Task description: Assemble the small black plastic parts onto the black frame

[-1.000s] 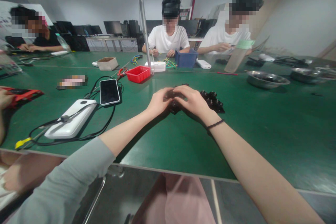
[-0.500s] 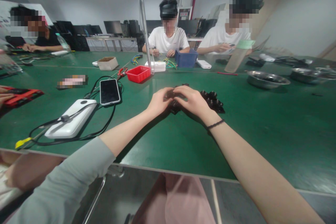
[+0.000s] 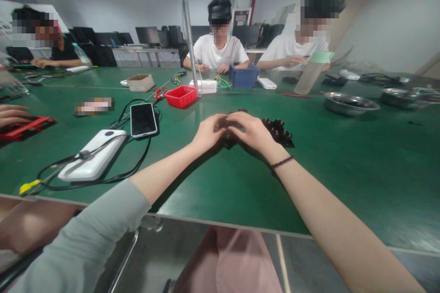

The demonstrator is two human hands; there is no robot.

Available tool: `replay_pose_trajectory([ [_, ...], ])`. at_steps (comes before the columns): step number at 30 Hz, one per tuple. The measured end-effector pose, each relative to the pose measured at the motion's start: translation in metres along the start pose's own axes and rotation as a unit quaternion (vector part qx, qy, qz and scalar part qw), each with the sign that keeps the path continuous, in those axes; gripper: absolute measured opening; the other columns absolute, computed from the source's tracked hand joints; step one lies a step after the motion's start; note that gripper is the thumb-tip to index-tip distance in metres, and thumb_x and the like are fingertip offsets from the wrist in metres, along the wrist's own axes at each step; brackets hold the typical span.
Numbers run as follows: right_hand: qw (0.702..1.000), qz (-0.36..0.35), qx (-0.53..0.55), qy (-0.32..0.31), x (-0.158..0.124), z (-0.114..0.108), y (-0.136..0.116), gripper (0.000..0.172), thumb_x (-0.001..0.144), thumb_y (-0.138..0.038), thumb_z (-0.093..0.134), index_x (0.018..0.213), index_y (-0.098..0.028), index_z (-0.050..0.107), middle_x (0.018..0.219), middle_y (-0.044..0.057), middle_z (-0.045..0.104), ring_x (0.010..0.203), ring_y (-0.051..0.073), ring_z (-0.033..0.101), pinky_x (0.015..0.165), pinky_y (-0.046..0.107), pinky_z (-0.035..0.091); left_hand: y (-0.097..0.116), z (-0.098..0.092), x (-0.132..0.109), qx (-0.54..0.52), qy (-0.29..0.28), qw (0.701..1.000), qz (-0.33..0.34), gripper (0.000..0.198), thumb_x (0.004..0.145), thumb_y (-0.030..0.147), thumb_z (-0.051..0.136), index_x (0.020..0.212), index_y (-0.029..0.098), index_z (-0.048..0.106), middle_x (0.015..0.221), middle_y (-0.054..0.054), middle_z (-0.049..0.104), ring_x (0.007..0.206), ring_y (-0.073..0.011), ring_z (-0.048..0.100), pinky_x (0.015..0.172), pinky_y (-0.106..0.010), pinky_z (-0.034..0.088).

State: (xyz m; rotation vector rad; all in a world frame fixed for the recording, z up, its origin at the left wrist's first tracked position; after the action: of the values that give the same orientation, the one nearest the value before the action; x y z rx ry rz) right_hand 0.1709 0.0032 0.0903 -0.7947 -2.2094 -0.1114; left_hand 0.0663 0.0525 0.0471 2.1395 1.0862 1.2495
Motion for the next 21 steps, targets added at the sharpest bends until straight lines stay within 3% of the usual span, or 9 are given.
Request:
replay_pose_trajectory([
  [21, 1.000, -0.002, -0.003, 0.002, -0.0001, 0.0001, -0.0006, 0.021, 0.089, -0.018, 0.059, 0.107, -0.017, 0.069, 0.113, 0.013, 0.072, 0.108, 0.027, 0.068, 0.095, 0.046, 0.056, -0.0004, 0.0003, 0.0000, -0.004, 0.000, 1.000, 0.000, 0.040, 0.078, 0.007, 0.064, 0.117, 0.016, 0.064, 0.116, -0.009, 0.070, 0.100, -0.0188, 0.067, 0.091, -0.035, 0.055],
])
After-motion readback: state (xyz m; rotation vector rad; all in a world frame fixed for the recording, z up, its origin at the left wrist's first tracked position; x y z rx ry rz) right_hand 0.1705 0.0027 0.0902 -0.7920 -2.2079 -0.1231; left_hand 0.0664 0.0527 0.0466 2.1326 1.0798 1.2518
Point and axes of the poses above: each hand's wrist, its own x-axis towards the middle knuckle, its own z-axis out of the palm, y = z × x, the point moved 10 cm from there along x, towards the middle knuckle
